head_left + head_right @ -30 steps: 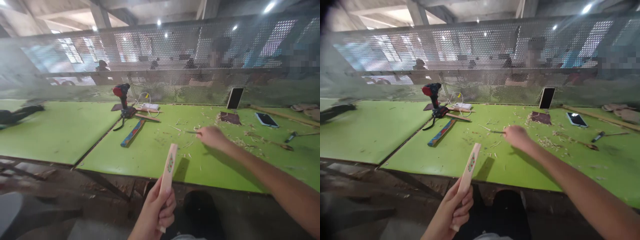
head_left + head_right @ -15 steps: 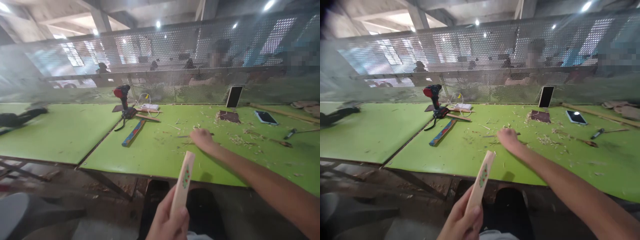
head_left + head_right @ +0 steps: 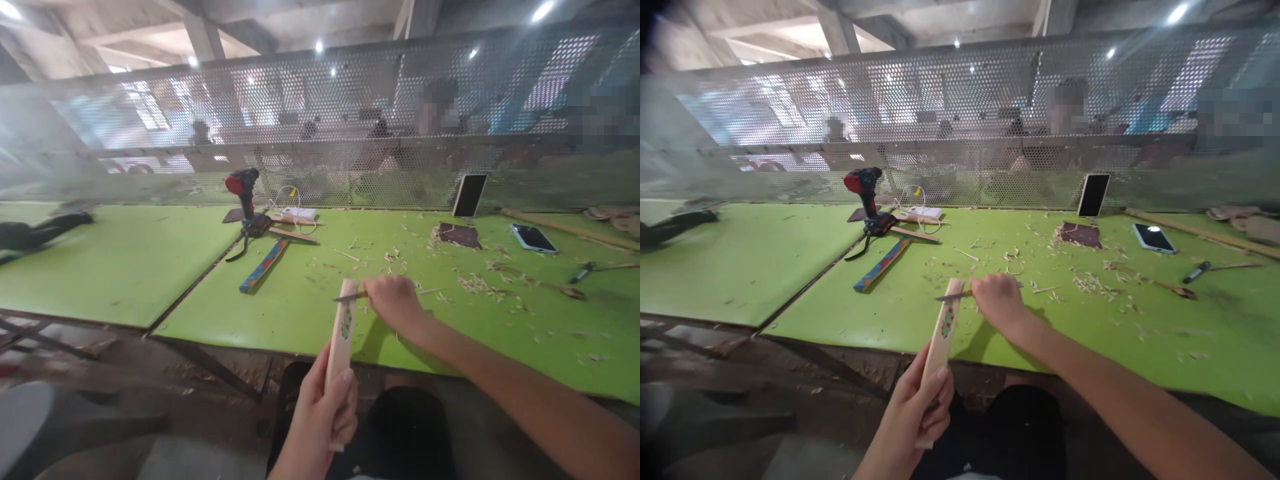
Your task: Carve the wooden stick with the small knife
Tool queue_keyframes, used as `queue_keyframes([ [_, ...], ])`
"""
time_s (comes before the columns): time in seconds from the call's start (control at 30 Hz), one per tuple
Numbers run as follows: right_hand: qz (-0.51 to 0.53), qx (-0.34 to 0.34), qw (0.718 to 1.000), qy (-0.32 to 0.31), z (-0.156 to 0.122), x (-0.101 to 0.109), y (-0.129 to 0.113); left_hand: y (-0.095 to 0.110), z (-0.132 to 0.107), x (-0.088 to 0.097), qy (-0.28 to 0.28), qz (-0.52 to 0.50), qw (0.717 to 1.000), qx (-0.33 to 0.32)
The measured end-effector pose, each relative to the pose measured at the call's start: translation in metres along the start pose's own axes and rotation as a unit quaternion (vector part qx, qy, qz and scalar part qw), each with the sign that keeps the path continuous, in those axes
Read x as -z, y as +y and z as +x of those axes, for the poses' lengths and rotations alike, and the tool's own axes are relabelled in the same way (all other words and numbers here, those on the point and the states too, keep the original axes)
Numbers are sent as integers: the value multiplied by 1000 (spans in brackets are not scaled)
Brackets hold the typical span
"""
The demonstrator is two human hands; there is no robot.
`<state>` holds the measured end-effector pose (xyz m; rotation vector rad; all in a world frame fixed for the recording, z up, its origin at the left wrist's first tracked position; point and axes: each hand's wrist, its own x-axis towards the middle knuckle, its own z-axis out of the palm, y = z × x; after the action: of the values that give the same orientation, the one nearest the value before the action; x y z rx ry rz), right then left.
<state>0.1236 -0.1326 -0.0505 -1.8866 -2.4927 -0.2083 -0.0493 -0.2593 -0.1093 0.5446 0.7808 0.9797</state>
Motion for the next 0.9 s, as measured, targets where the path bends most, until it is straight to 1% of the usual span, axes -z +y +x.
queue_keyframes([
  [0.07, -2, -8, 1000, -17, 6, -4, 3, 2, 1, -2, 2, -1, 1000, 0],
  [0.13, 4, -22, 999, -37, 15, -9, 14, 5, 0, -2, 2, -1, 1000, 5],
  [0.23, 9, -69, 997, -41, 31, -13, 44, 6, -9, 1, -4, 24, 999, 23],
  [0.33, 7, -134, 990, -38, 41, -10, 79, 3, -20, 6, -41, 60, 995, 75],
  [0.4, 17, -152, 988, -36, 38, -7, 91, 3, -22, 7, -20, 37, 997, 61],
  [0.47, 58, -137, 988, -32, 27, -6, 85, 4, -18, 6, -1, 12, 999, 43],
  [0.53, 98, -77, 992, -35, 10, -7, 65, 4, -13, 3, -5, -1, 999, 36],
  [0.6, 92, -12, 995, -25, -5, -9, 39, 4, -9, -1, -12, -2, 999, 33],
  [0.67, 51, 9, 998, -19, -15, -10, 19, 3, -9, -4, -5, 2, 1000, 27],
  [0.77, 1, 9, 1000, -3, -13, -10, 6, 2, -10, -7, 13, 11, 1000, 18],
  [0.9, -10, 20, 999, -26, 5, -13, 5, 7, -5, -7, 19, 18, 1000, 3],
])
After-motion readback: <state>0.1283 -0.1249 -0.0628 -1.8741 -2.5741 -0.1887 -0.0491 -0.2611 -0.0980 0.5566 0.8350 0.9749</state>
